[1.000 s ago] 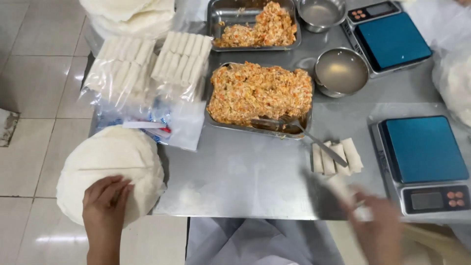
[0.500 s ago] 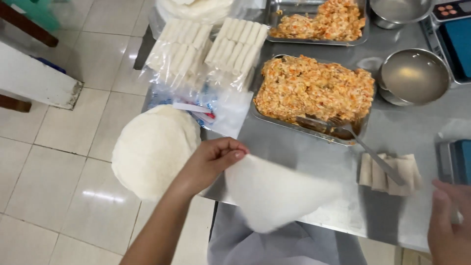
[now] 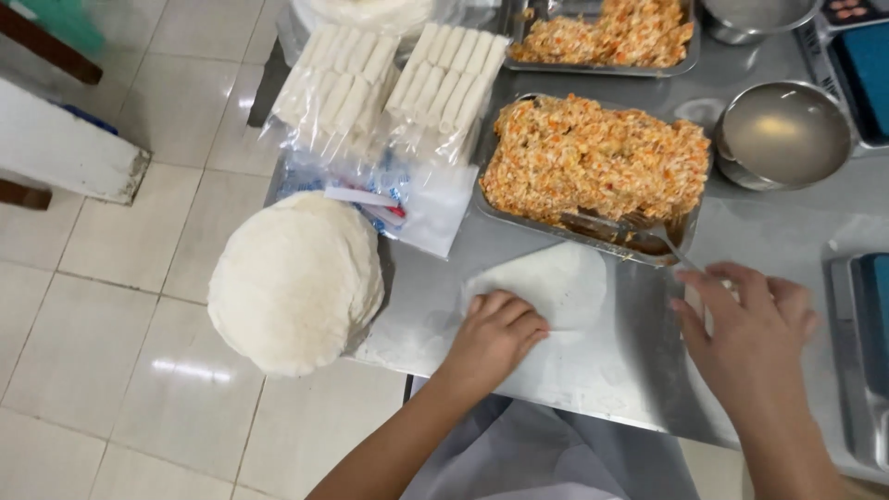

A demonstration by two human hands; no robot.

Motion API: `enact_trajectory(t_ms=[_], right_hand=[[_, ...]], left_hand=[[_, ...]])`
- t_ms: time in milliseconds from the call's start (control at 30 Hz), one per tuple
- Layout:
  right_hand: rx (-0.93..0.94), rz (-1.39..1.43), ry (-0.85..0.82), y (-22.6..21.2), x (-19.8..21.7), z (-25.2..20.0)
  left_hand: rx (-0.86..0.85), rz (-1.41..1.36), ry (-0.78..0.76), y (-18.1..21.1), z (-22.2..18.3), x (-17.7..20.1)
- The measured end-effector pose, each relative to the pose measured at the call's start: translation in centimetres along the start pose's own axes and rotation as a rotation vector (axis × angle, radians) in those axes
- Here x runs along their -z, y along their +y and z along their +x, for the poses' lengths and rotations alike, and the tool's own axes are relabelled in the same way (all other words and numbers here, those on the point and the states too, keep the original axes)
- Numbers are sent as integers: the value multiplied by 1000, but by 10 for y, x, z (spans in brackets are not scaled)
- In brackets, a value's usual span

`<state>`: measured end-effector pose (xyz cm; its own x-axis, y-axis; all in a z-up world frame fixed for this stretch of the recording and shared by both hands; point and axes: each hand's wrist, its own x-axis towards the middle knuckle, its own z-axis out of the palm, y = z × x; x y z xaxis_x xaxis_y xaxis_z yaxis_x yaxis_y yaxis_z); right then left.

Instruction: A person is manually assembling lumpia by peeling wrappers, adding filling with a fork, and rolling them into tight cylinders on a metal table.

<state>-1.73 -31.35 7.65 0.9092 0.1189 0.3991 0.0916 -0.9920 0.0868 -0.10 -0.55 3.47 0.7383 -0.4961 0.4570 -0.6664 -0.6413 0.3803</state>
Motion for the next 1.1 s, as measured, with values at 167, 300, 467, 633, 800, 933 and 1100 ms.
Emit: enact_trajectory(t_ms=[167,300,467,633,800,933,1100], right_hand=[[-37,-301,-110,14,-43,6],[44,-289,-67,14,-51,19],[0,-302,-411,36,-4,44],[522,-1021,-588,51,19,48],[105,-568,-644,30,19,82],[17,-595,-1068,-7,62,117],[178,-667,-966,-12,49,130]], left_hand=[[351,-562,-237,42,73,66],[579,-684,-33,5,76,55],[444,-241,37,-41,6,52],[-40,-87,-91,-18,-10,18],[43,114,-70,-37,22,-14],[200,127,-76,-25,23,-10],[172,17,-83,13,15,-23]])
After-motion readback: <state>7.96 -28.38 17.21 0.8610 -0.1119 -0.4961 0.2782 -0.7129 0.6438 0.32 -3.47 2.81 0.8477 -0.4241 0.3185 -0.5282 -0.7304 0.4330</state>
